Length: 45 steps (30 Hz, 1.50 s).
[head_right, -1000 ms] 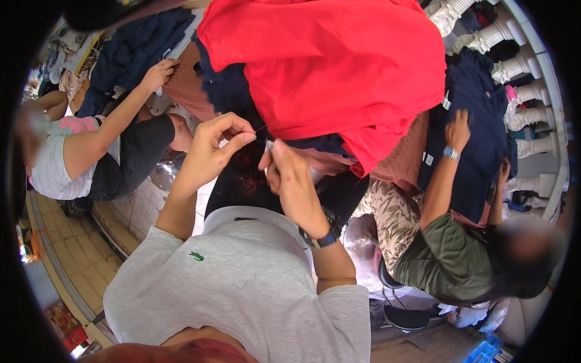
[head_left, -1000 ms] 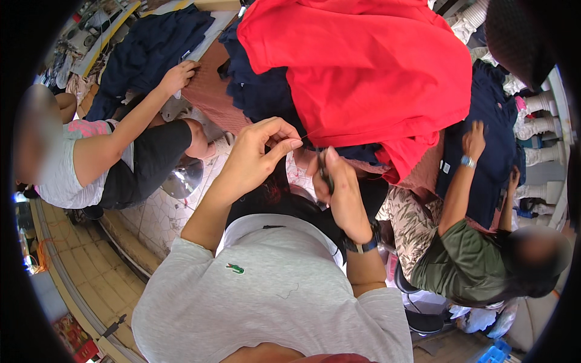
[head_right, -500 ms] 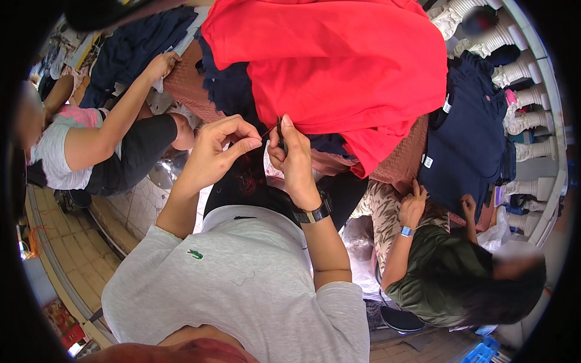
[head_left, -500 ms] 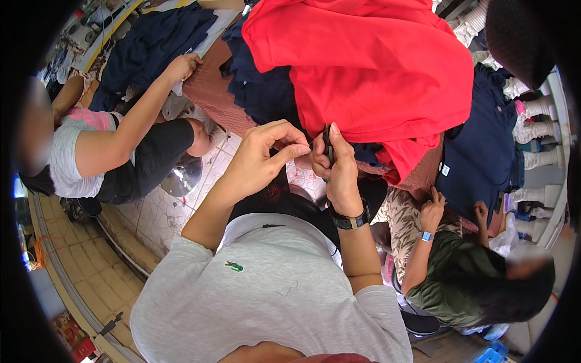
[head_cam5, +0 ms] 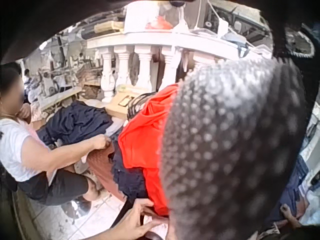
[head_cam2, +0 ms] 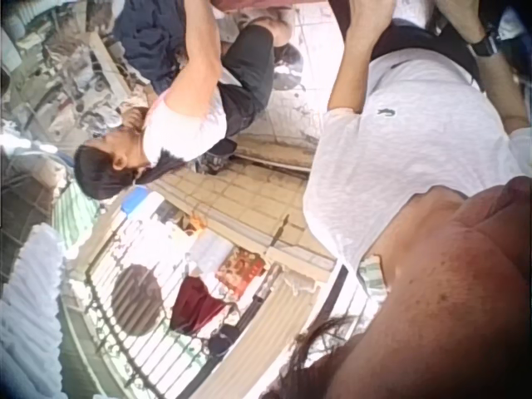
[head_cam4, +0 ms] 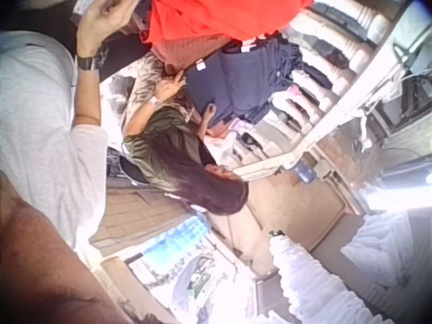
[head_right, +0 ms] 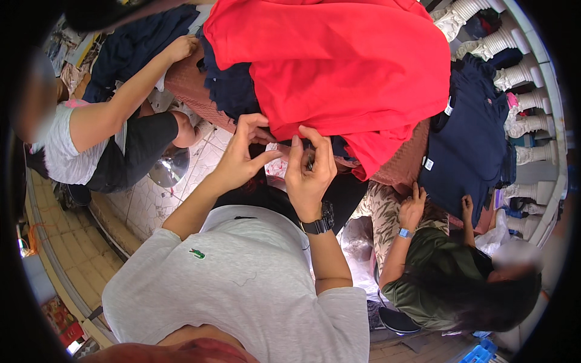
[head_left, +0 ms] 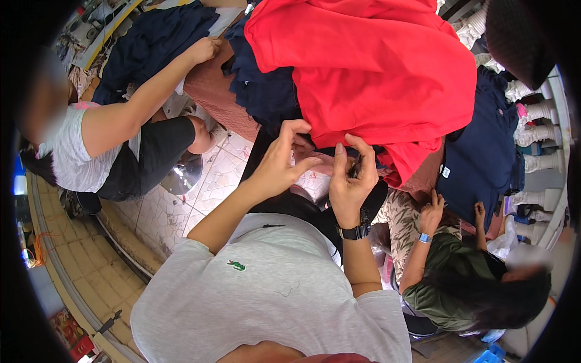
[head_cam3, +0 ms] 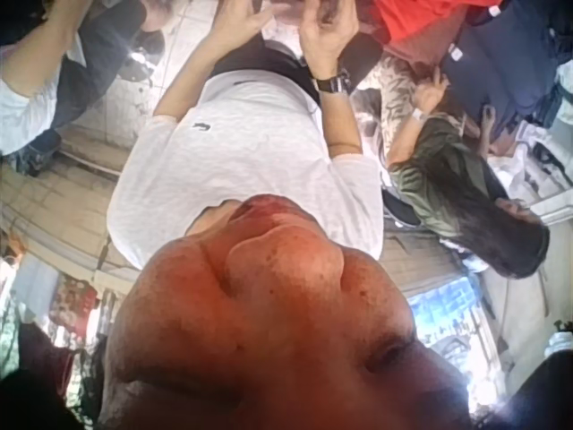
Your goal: The person uses small scissors to trim loose threads and tags from a red garment. They repeatedly lift and turn the fabric to access different areas, cutting away excess material while seated on the floor.
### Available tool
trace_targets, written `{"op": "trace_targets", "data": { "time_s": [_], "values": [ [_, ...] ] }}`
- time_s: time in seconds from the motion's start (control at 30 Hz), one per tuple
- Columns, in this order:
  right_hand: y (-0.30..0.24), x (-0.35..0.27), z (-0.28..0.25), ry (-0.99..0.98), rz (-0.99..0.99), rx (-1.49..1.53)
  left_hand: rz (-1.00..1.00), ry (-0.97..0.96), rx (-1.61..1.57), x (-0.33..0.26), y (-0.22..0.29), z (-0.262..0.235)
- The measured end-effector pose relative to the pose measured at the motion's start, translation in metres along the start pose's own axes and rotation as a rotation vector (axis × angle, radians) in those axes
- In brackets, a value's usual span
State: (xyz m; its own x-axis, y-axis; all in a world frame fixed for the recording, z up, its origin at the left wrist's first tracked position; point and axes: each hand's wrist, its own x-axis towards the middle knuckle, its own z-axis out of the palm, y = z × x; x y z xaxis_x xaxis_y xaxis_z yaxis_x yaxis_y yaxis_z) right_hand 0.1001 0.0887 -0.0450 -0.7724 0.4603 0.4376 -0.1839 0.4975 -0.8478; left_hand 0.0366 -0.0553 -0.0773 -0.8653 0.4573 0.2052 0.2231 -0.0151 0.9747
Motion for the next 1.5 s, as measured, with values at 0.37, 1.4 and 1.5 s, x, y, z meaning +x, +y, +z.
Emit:
{"op": "trace_targets", "data": {
  "time_s": [0.37,1.4,1.5],
  "values": [
    [-0.036,0.008,-0.020,-0.033,-0.222,-0.121,0.337,0.256,0.076,-0.001,0.016,0.013],
    [-0.062,0.198,-0.055,0.104,-0.470,-0.423,0.084,-0.155,-0.998,0.120,0.108,-0.089],
    [-0.101,0.191,-0.092,0.299,-0.425,-0.240,0.193,0.010,-0.467,0.108,0.126,-0.073]
  ]
}}
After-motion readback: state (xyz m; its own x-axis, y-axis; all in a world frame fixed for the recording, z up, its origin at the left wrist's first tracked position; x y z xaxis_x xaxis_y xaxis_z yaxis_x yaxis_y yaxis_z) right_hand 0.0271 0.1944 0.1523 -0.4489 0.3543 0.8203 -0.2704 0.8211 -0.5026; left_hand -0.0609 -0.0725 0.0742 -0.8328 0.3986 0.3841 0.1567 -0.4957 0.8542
